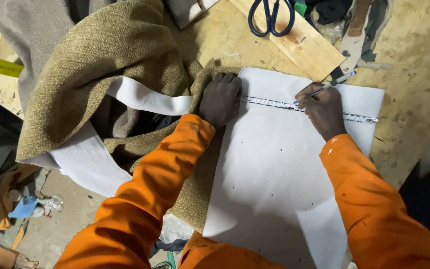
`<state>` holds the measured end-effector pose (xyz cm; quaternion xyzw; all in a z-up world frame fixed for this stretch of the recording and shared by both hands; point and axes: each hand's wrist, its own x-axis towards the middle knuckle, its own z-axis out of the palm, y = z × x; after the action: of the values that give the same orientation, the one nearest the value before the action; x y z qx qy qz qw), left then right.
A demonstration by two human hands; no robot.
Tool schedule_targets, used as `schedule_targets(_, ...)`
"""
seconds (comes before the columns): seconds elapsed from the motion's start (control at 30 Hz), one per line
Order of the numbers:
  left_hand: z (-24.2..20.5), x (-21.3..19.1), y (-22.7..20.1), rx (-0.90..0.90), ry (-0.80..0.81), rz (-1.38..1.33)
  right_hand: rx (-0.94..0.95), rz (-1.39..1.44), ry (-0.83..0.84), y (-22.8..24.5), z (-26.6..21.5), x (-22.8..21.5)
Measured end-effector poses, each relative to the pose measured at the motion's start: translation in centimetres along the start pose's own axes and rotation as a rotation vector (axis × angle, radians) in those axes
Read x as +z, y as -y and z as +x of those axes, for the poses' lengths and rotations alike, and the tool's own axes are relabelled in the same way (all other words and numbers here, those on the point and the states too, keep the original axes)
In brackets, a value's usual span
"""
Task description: The person unfolds a piece of white fabric on a wooden workbench and smooths it out. They then use a measuring tape and a pen to mark measurements on the fabric, followed by using a wooden plank as a straight edge.
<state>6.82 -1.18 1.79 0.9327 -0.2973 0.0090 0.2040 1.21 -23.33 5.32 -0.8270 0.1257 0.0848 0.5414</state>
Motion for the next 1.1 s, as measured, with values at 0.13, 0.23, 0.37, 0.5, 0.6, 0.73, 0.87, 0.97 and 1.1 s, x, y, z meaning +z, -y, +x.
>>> schedule_targets(0.13,-0.1,0.2,0.2,0.001,-0.003,-0.007,0.004,-0.015,0.000,0.4,-0.1,0.2)
schedule_targets(0.23,0.0,0.3,0.2,0.006,-0.016,-0.005,-0.018,-0.043,-0.008,0.4,-0.1,0.2)
schedule_targets(0.37,0.0,0.0,0.1,0.023,-0.032,0.005,-0.037,-0.068,-0.011,0.1,0.1,0.4)
schedule_targets(0.5,0.0,0.5,0.3,0.011,-0.035,0.009,-0.069,-0.058,-0.011,-0.7,0.4,0.6)
schedule_targets(0.6,0.0,0.5,0.3,0.006,-0.045,0.013,-0.095,-0.060,-0.035,-0.8,0.5,0.7)
schedule_targets(0.73,0.1,0.0,0.1,-0.005,-0.031,0.014,-0.120,-0.049,-0.041,-1.6,0.7,0.7)
schedule_targets(0.87,0.0,-0.2,0.0,0.001,-0.033,0.013,-0.121,-0.064,-0.038,-1.2,0.6,0.8)
schedule_targets(0.97,0.0,0.0,0.1,0.011,-0.038,0.011,-0.125,-0.027,-0.056,-1.1,0.4,0.9)
schedule_targets(1.1,0.0,-0.2,-0.1,-0.012,-0.021,-0.010,-0.128,-0.056,-0.021,-2.1,0.8,0.7)
